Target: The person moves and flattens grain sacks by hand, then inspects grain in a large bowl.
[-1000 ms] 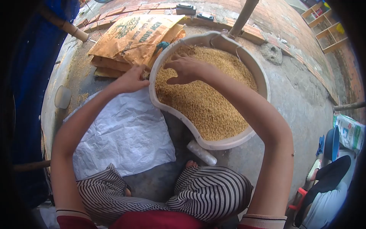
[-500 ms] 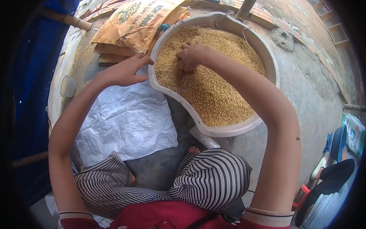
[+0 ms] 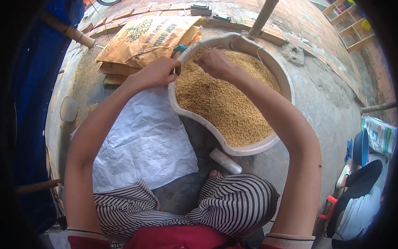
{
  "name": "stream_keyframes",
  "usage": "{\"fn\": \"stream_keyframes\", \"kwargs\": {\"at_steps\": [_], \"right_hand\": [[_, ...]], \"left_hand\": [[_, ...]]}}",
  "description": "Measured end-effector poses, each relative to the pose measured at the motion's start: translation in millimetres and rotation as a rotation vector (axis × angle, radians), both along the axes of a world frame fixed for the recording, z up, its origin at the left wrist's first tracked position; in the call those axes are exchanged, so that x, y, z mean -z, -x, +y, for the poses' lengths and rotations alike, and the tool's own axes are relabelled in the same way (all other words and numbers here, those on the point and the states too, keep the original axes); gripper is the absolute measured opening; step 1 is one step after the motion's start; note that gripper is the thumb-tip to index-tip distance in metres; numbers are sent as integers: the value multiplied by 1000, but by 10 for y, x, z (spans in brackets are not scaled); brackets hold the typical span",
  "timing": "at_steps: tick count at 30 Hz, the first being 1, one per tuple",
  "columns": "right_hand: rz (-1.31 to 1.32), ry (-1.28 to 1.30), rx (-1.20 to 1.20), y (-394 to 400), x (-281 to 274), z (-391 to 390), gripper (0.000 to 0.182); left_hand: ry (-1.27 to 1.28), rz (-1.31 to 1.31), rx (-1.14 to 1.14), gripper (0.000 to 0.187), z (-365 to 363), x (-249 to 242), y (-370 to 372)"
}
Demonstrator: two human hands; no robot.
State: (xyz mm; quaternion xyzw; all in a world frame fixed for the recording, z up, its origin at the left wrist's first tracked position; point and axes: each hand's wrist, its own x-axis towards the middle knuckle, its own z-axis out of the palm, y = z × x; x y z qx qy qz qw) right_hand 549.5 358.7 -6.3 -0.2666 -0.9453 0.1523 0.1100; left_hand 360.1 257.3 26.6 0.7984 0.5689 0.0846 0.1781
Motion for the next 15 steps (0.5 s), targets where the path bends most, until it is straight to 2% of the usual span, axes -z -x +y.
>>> {"fn": "stream_keyframes", "kwargs": {"at_steps": [2,4,5,7,8,11,13,15], "right_hand": [[-46,-29,22,88,-108,-51,20],[-140,-62,58,188,-200,-131,35],[-152,-73,50,233,-222,-229,35],[-565,-493,215,335,-235,-439,54],[-654,-104,268,456,-414,-432,59],[-817,-134,228,602,-415,-378,57],[-842,-142,225,713,-425,-401,55],[-827,-115,249,828,-482,-452,56]], "left_hand": [[-41,-29,-4,20,-14,-54,110],[-83,-69,-16,23,-50,-95,235],[-73,-155,-51,26,-76,-85,312],[-66,-261,-101,30,-116,-7,464],[-48,-310,-114,33,-114,22,523],[30,-371,-125,37,-45,121,667],[38,-353,-27,37,29,204,678],[90,-396,-21,36,62,204,594]]}}
